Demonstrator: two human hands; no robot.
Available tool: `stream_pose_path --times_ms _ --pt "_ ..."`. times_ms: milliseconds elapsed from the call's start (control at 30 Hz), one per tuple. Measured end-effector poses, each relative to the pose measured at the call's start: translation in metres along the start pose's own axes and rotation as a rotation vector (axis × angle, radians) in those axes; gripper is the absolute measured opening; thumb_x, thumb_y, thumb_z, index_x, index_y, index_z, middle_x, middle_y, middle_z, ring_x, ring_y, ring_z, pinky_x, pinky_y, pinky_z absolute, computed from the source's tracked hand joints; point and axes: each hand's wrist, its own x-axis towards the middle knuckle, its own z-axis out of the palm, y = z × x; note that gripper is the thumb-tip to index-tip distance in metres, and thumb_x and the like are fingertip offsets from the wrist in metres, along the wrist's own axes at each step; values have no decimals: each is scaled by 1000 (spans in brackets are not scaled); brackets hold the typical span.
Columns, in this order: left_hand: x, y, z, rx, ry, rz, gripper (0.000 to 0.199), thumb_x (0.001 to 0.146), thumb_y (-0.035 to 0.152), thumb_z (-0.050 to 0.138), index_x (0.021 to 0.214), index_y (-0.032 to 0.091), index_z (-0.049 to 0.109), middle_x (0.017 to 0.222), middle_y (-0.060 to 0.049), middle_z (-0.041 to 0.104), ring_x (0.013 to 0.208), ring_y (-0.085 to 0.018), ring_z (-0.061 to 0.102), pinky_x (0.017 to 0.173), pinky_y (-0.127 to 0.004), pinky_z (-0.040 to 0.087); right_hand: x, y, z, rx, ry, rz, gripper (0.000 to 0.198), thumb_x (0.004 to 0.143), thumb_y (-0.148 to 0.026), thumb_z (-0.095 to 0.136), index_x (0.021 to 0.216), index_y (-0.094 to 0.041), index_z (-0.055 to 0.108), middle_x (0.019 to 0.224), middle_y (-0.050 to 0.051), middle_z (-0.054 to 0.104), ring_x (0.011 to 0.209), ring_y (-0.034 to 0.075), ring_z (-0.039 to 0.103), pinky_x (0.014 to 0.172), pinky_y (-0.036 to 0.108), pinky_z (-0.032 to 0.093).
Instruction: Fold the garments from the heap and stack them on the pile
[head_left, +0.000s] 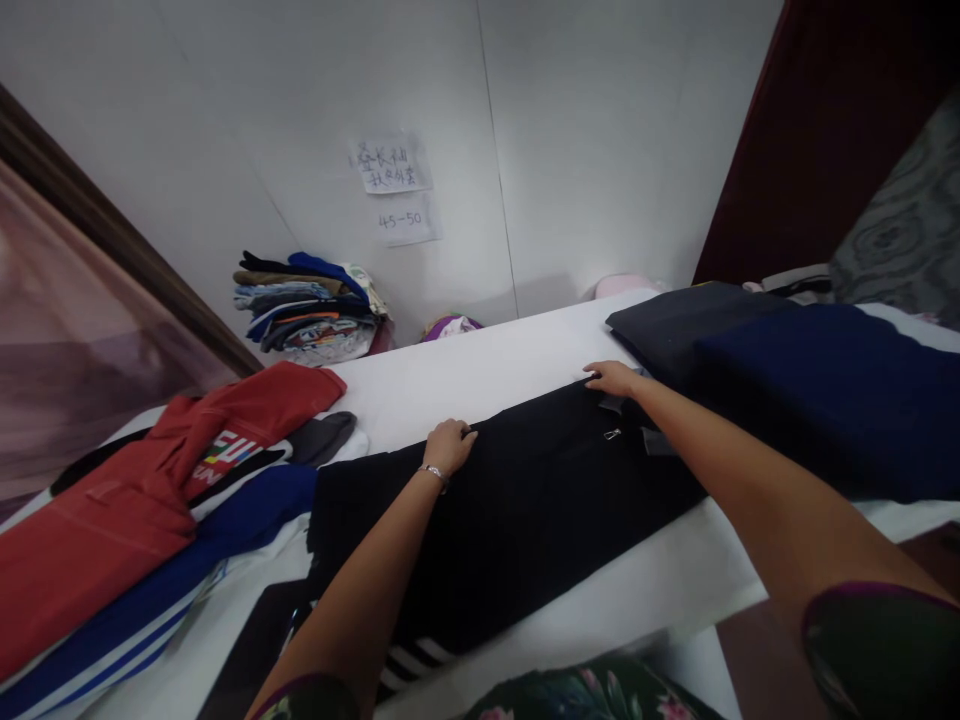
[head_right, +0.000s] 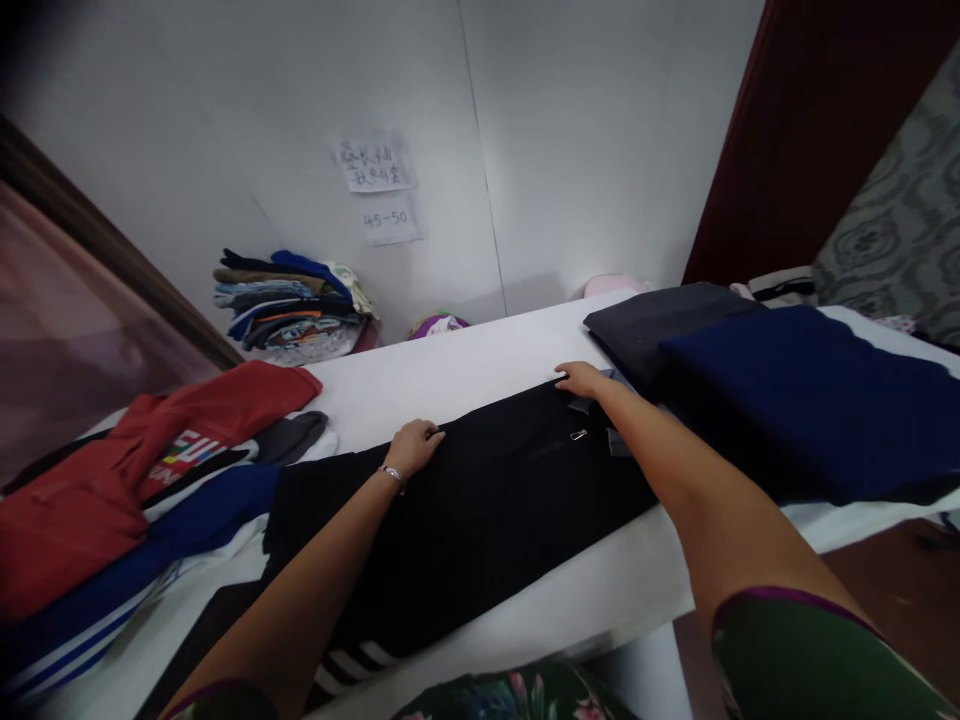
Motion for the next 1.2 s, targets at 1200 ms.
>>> stream_pose_path --times_ms 1200 --pt "-14 -91 -23 107 -68 -41 39 81 58 49 79 20 60 82 -4 65 78 -20 59 66 -28 38 -3 49 9 -248 104 -88 43 83 -56 50 101 -23 72 106 8 69 104 27 58 90 39 40"
